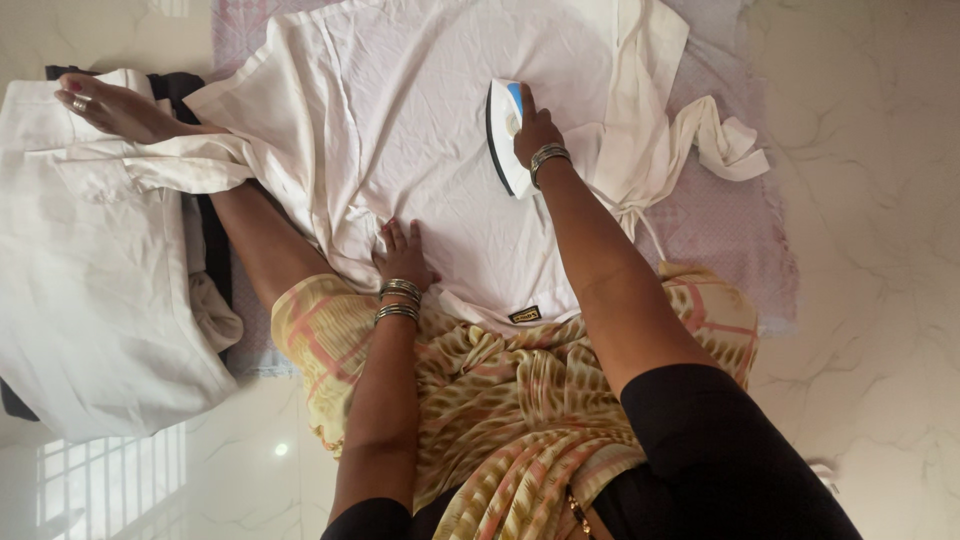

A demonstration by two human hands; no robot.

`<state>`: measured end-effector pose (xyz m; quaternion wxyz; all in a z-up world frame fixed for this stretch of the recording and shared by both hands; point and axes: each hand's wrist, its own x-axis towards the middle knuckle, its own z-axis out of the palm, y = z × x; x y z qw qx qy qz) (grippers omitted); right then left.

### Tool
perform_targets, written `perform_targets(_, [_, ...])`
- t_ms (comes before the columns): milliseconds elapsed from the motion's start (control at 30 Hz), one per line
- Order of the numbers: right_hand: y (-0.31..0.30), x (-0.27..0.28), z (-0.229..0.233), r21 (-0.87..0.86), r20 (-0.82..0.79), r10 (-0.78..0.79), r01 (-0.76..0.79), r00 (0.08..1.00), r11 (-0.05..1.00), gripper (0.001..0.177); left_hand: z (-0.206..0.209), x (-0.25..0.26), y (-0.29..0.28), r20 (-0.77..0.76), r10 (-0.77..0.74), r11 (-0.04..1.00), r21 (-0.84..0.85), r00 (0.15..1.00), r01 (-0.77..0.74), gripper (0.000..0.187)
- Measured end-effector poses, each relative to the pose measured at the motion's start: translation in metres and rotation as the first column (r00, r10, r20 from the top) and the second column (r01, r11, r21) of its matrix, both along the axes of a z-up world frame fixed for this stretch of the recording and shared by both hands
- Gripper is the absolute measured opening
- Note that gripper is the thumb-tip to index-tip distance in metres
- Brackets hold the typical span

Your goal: The person irons a white shirt laid out on a cloth on the floor. They use an electric iron to smooth the fabric, adjusting the shirt and sleeves as needed.

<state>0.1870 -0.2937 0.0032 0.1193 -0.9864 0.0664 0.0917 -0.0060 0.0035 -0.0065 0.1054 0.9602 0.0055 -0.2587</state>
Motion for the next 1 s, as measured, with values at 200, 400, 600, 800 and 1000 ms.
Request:
perform_targets(200, [-0.008, -0.014, 0.001, 0.019, -0.041, 0.004, -0.004, 0.999, 1.000, 0.096, -0.001, 0.000, 0.000, 0.007, 0.006, 1.000, -0.002, 1.000, -0.006, 0.135])
perform_targets(400, [-0.029, -0.067, -0.002, 0.031, -0.057, -0.015, 0.016, 0.998, 0.999, 0.097, -0.008, -0.001, 0.003, 0.037, 0.016, 1.000, -0.024, 0.999, -0.015, 0.134])
perform_targets(600, [-0.052, -0.122, -0.008, 0.043, -0.035, -0.069, 0.071, 0.997, 0.997, 0.097, -0.017, -0.004, 0.008, 0.078, 0.033, 0.998, -0.056, 0.996, -0.028, 0.129])
perform_targets(800, [-0.062, -0.178, 0.000, 0.057, -0.067, -0.137, 0.141, 0.988, 0.988, 0.095, -0.033, -0.012, 0.012, 0.152, 0.058, 0.994, -0.099, 0.987, -0.044, 0.112])
perform_targets(1000, [-0.064, -0.226, 0.008, 0.025, -0.067, -0.157, 0.159, 0.985, 0.987, 0.096, -0.051, -0.025, 0.002, 0.526, -0.024, 0.971, -0.190, 0.850, 0.145, 0.057])
